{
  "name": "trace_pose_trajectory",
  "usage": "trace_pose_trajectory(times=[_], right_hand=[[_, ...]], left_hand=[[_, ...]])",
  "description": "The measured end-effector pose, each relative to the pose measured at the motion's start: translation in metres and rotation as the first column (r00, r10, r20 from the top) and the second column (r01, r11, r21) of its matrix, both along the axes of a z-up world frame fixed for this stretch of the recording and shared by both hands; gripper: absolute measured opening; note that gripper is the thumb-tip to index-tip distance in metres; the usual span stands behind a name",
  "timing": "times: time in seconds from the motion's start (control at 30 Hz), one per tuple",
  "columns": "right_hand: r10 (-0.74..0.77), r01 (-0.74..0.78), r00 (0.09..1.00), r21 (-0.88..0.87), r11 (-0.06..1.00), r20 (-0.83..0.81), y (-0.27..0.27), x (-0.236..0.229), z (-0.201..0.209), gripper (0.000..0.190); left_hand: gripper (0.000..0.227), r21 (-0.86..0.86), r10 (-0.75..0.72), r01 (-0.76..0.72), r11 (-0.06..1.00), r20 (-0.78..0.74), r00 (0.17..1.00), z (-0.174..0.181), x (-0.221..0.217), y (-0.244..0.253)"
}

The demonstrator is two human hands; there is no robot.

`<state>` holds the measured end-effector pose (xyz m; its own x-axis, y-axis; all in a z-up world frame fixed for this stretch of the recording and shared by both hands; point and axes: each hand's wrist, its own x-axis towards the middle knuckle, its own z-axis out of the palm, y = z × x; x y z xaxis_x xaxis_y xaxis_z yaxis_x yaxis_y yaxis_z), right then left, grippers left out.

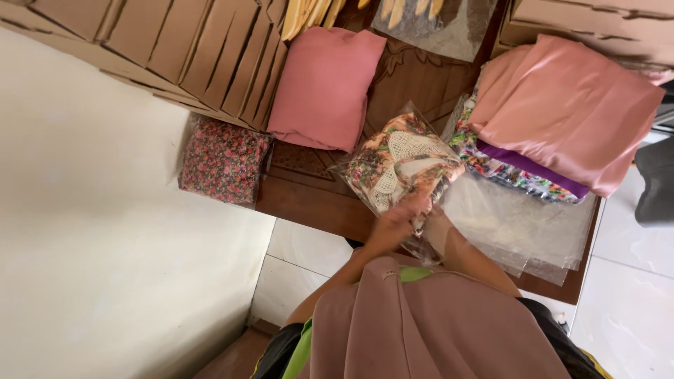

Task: Packaging folded clothes into plastic bags.

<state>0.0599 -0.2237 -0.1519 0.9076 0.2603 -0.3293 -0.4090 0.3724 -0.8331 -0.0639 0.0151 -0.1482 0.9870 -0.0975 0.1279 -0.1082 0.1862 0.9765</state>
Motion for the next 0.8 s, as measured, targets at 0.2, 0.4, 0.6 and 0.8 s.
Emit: trace_pose_trajectory(times=[0.2, 0.4, 0.6, 0.8], right_hand=[[0.058, -0.059, 0.998, -0.105, 0.993, -0.01, 0.017, 0.0, 0.019, 0.024], [0.139, -0.143, 0.99, -0.212, 0.967, -0.036, 0.126, 0.026, -0.009, 0.022], [0.238, -0.253, 0.967, -0.313, 0.915, -0.086, 0.132, 0.021, -0.063, 0.02], [0.301, -0.329, 0.944, -0.42, 0.845, -0.135, 0.102, 0.012, -0.105, 0.019]], left_hand=[[0.068, 0.094, 0.825, -0.853, 0.514, -0.328, 0.46, -0.061, -0.01, 0.064], [0.059, -0.072, 0.559, -0.813, 0.578, -0.691, 0.458, -0.079, -0.001, 0.063], [0.055, -0.124, 0.378, -0.697, 0.706, -0.766, 0.519, -0.07, -0.013, 0.035], [0.087, -0.267, 0.188, -0.563, 0.782, -0.761, 0.621, -0.026, -0.023, -0.006]])
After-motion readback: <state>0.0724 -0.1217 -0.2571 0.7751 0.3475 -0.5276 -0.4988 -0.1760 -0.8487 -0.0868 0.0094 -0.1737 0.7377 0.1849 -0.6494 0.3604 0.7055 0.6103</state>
